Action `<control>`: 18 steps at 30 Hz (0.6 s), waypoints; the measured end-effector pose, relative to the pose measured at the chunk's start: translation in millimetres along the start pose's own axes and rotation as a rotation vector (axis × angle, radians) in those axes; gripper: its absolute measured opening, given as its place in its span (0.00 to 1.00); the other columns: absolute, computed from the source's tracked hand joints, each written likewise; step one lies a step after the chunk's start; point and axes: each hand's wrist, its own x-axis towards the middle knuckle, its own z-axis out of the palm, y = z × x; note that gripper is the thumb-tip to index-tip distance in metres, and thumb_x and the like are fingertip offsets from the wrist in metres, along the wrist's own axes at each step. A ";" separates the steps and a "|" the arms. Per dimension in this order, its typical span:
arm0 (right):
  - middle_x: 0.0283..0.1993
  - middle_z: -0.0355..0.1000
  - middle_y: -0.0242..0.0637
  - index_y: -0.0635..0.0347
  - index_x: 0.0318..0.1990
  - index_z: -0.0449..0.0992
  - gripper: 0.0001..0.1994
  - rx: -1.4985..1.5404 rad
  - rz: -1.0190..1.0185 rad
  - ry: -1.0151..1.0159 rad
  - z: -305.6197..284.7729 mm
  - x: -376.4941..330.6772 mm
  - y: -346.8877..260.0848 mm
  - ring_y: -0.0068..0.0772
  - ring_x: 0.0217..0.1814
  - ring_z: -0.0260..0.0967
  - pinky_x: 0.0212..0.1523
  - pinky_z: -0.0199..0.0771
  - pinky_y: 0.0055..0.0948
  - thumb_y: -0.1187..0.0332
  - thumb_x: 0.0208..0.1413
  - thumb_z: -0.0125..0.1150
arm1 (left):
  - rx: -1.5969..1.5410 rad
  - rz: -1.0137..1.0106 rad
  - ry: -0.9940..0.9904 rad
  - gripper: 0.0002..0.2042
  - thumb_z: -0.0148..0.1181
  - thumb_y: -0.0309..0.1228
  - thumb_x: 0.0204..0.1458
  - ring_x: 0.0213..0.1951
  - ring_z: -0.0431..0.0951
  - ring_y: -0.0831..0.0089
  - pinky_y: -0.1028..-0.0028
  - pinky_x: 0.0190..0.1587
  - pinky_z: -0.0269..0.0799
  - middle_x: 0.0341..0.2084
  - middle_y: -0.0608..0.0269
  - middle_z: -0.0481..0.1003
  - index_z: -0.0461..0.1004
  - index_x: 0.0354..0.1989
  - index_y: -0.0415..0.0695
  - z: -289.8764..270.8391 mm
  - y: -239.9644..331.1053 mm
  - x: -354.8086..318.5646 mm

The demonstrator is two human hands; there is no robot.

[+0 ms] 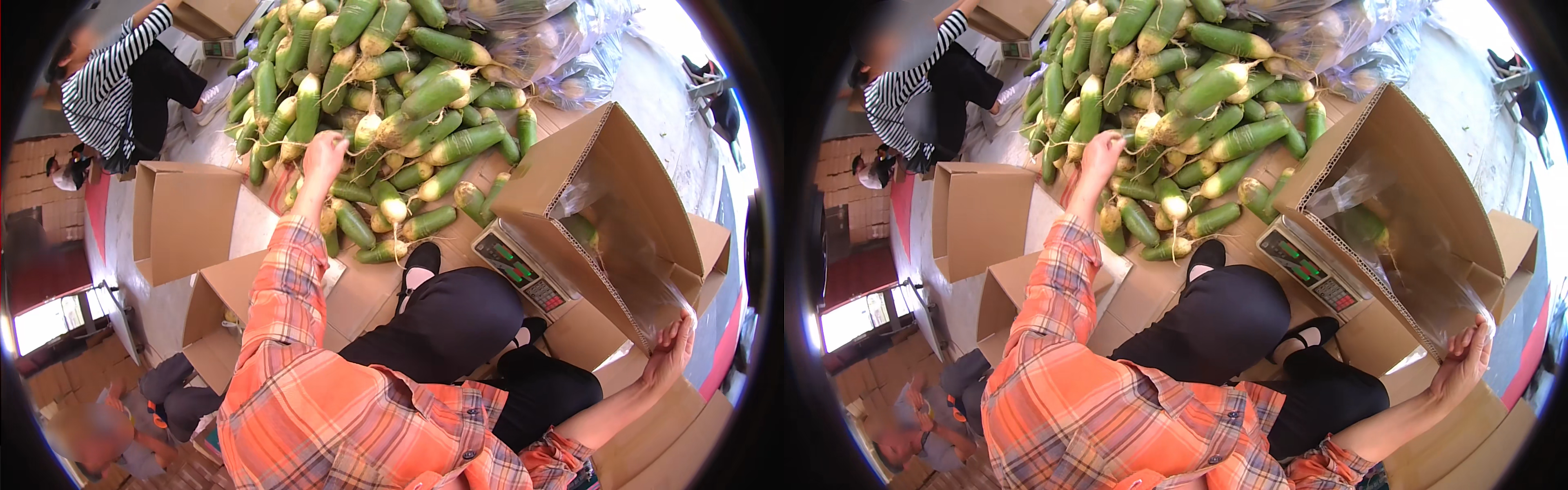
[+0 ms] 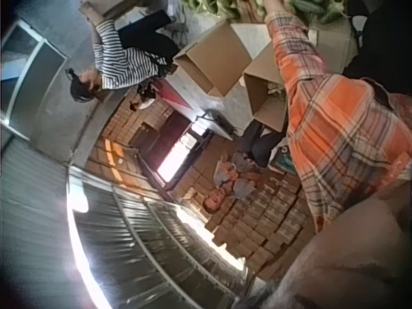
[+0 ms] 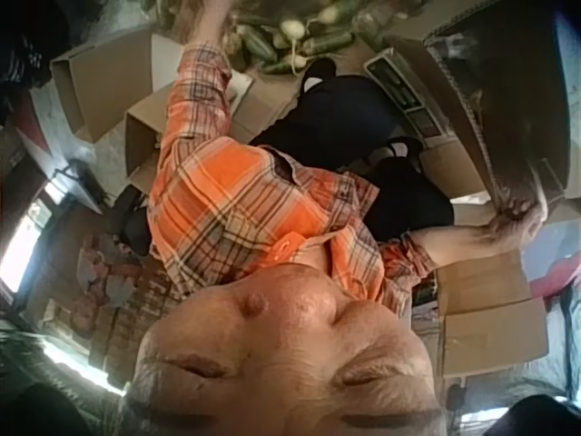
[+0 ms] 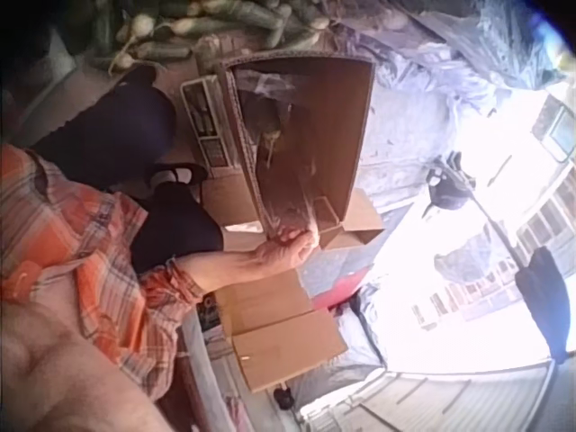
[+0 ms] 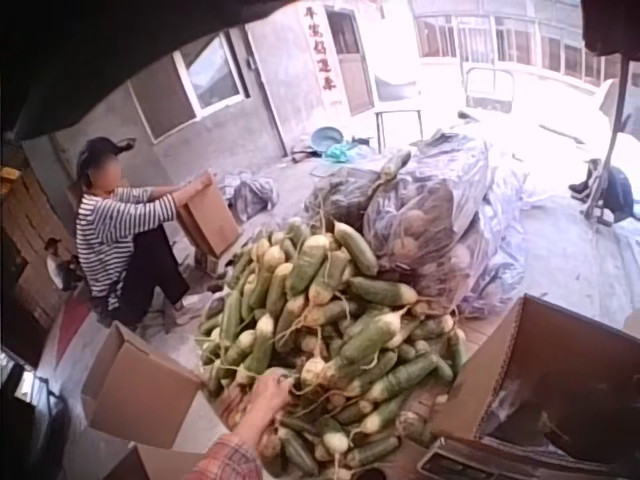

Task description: Packing green radishes into cardboard boxes and weighing them on a digital scale.

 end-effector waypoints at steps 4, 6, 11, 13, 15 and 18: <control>0.20 0.54 0.23 0.64 0.43 0.69 0.11 0.086 0.041 -0.062 2.7 0.8 -0.4 0.11 0.20 0.47 0.19 0.47 0.14 0.65 0.60 0.48 | 0.022 0.004 0.044 0.15 0.54 0.43 0.48 0.39 0.74 0.56 0.64 0.43 0.69 0.34 0.51 0.75 0.76 0.36 0.46 39.7 23.1 67.2; 0.20 0.55 0.24 0.66 0.44 0.69 0.12 0.167 0.014 -0.117 0.8 -2.4 -8.2 0.11 0.19 0.47 0.18 0.46 0.13 0.66 0.60 0.47 | 0.038 -0.024 -0.043 0.16 0.52 0.45 0.48 0.40 0.74 0.55 0.63 0.43 0.68 0.35 0.50 0.75 0.76 0.36 0.46 51.6 34.8 92.3; 0.29 0.65 0.28 0.65 0.54 0.64 0.18 0.052 0.027 -0.008 39.7 -4.5 -13.4 0.08 0.16 0.49 0.14 0.46 0.09 0.63 0.61 0.44 | 0.051 -0.074 -0.114 0.19 0.53 0.48 0.47 0.35 0.74 0.52 0.61 0.37 0.67 0.32 0.49 0.74 0.74 0.35 0.42 63.0 8.0 102.4; 0.30 0.66 0.29 0.65 0.55 0.63 0.19 0.019 0.006 0.023 39.8 -5.9 -16.4 0.08 0.16 0.49 0.13 0.46 0.08 0.63 0.61 0.44 | 0.132 -0.137 -0.104 0.20 0.53 0.48 0.47 0.31 0.72 0.50 0.60 0.34 0.65 0.28 0.49 0.74 0.73 0.31 0.40 57.8 14.4 95.5; 0.31 0.67 0.30 0.65 0.56 0.62 0.19 -0.005 -0.005 0.028 39.5 -6.9 -18.3 0.07 0.16 0.49 0.13 0.46 0.07 0.63 0.61 0.44 | 0.063 0.068 0.040 0.18 0.53 0.44 0.49 0.25 0.71 0.56 0.63 0.29 0.64 0.22 0.52 0.72 0.70 0.26 0.37 45.7 10.9 74.2; 0.32 0.67 0.31 0.66 0.57 0.61 0.20 -0.013 0.012 0.014 35.5 -6.6 -18.8 0.07 0.16 0.49 0.12 0.46 0.07 0.63 0.62 0.44 | -0.291 0.070 0.130 0.12 0.53 0.34 0.52 0.22 0.66 0.76 0.75 0.26 0.62 0.17 0.64 0.68 0.69 0.24 0.37 8.5 33.3 10.9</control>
